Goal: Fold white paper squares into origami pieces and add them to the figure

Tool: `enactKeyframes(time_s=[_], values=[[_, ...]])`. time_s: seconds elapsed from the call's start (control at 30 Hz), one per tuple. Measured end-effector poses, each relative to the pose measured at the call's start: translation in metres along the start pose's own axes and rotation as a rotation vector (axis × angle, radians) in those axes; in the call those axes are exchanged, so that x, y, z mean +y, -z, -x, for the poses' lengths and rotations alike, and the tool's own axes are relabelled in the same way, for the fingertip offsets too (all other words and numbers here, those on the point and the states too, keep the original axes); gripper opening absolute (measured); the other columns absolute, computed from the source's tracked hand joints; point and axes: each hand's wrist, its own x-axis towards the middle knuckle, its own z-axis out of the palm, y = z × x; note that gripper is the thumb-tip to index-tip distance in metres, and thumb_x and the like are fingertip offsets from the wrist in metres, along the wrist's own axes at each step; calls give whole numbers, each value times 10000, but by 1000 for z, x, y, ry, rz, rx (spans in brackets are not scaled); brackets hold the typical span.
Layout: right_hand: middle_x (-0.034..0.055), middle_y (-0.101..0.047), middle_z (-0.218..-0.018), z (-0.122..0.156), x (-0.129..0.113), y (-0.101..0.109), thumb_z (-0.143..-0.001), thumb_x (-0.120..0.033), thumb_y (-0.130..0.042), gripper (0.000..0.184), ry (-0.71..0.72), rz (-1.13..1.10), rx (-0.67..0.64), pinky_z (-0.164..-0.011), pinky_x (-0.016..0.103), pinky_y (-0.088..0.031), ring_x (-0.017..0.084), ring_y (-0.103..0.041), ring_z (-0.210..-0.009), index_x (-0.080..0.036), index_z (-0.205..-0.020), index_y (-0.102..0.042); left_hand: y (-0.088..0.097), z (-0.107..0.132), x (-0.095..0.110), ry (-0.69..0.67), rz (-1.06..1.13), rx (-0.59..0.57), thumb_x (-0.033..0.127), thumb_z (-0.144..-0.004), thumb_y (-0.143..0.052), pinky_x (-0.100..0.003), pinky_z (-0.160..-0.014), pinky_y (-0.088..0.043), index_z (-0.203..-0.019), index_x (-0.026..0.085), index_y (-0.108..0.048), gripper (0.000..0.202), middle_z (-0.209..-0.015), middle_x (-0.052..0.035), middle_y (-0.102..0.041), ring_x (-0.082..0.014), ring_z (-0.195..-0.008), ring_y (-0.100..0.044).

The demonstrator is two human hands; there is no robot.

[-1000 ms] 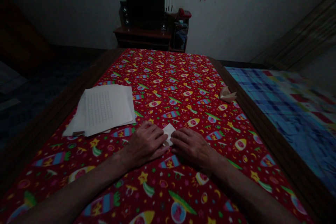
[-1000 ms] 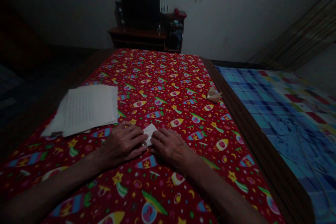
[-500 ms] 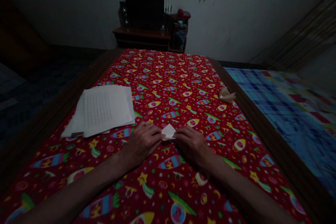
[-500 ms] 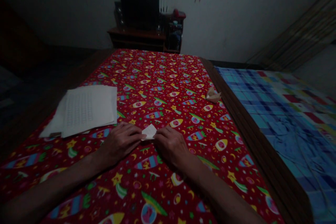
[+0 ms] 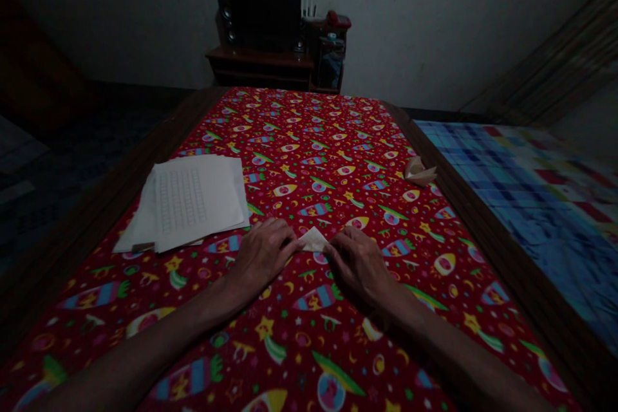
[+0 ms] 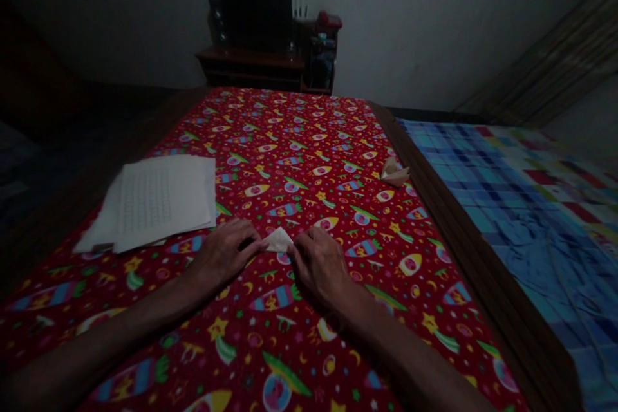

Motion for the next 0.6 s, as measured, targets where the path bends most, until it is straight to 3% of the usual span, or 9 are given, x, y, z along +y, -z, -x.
enactKeyframes(time_s=[0.37,0.47,0.6], values=[[53,-516,-789,1,-8,-2,-909,-224,-419,178,-6,266,-64,-604,266,-274,160,-426,-715,-177,-811,-560,1,-5,8,-97,-288,39,347,-935,-425,-340,-681,-369,-780,180,-553,262,-761,-32,-591,-203,-743,-540],[52,-517,-793,0,-11,-1,-904,-214,-421,164,-16,297,-86,-600,273,-262,163,-420,-713,-182,-832,-566,5,-5,12,-120,-317,68,311,-923,-456,-363,-718,-399,-884,167,-582,196,-856,-53,-622,-224,-814,-557],[48,-523,-800,-1,-11,-1,-903,-222,-427,158,-21,302,-78,-598,276,-261,164,-425,-718,-188,-831,-564,4,1,16,-393,-289,56,164,-923,-421,-385,-894,-415,-1150,141,-556,265,-1125,-75,-626,-236,-1048,-545]])
